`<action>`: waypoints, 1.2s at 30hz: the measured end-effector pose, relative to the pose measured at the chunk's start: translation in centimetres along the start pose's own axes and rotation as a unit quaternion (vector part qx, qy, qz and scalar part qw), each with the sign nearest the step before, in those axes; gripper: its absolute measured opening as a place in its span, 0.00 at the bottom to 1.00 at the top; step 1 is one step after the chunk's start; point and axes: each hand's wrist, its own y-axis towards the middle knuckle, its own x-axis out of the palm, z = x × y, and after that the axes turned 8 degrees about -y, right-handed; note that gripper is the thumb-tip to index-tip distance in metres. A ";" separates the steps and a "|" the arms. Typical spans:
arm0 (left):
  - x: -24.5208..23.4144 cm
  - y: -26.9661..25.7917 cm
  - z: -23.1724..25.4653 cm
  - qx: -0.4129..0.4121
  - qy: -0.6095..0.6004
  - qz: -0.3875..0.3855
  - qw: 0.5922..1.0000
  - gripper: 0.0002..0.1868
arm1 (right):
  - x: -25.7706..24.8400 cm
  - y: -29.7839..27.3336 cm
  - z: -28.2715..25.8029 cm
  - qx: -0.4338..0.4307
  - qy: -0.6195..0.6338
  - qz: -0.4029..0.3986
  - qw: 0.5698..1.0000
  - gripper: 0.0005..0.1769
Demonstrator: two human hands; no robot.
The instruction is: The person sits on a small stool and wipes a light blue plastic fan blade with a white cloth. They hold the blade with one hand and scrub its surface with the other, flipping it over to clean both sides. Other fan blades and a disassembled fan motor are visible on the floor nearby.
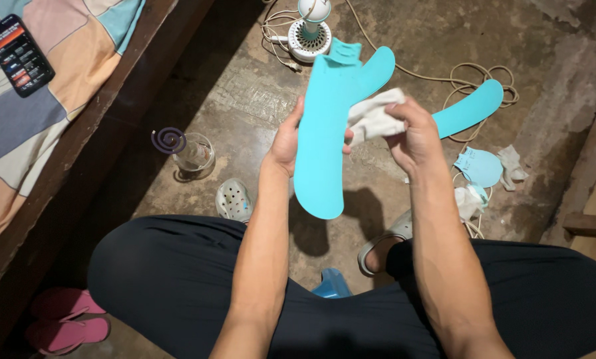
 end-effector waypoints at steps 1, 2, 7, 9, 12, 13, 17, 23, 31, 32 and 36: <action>0.0 0.1 0.1 0.002 0.010 -0.026 1.000 0.40 | 0.3 -0.1 0.1 -0.024 0.008 0.020 0.999 0.10; -0.1 0.2 0.1 0.004 0.020 -0.052 0.998 0.40 | 0.7 -0.2 0.3 -0.048 0.016 0.039 0.998 0.09; -0.1 0.5 -0.3 0.021 -0.017 -0.039 0.999 0.37 | 2.0 -0.9 2.4 -0.046 -0.058 -0.056 0.996 0.15; -0.1 0.6 -0.5 0.007 -0.044 0.030 0.999 0.35 | 2.4 -0.9 3.0 -0.071 -0.092 -0.056 0.992 0.15; -0.2 0.7 -0.9 0.077 0.016 0.010 0.997 0.31 | 3.2 -0.8 3.4 -0.100 -0.179 -0.054 0.977 0.19; -0.3 0.7 -0.9 0.079 0.014 -0.001 0.997 0.31 | 3.4 -0.9 3.4 -0.084 -0.207 -0.070 0.972 0.20; -0.2 0.5 -1.0 0.078 0.036 -0.011 0.996 0.34 | 4.5 -1.4 4.2 -0.075 -0.273 -0.078 0.956 0.20; 1.8 0.9 -3.1 0.002 0.065 -0.014 0.998 0.37 | 5.1 -1.1 2.6 -0.111 -0.265 0.134 0.949 0.22; 2.0 0.6 -3.1 -0.013 0.016 -0.027 0.999 0.41 | 3.7 -1.7 1.5 -0.130 -0.245 -0.063 0.959 0.23; 2.0 0.5 -3.1 -0.022 0.015 -0.032 0.999 0.41 | 3.5 -1.7 2.0 -0.147 -0.235 -0.079 0.958 0.24; 2.9 0.6 -4.0 -0.047 0.072 -0.001 0.996 0.39 | 2.3 -0.6 3.7 -0.064 -0.239 0.128 0.961 0.30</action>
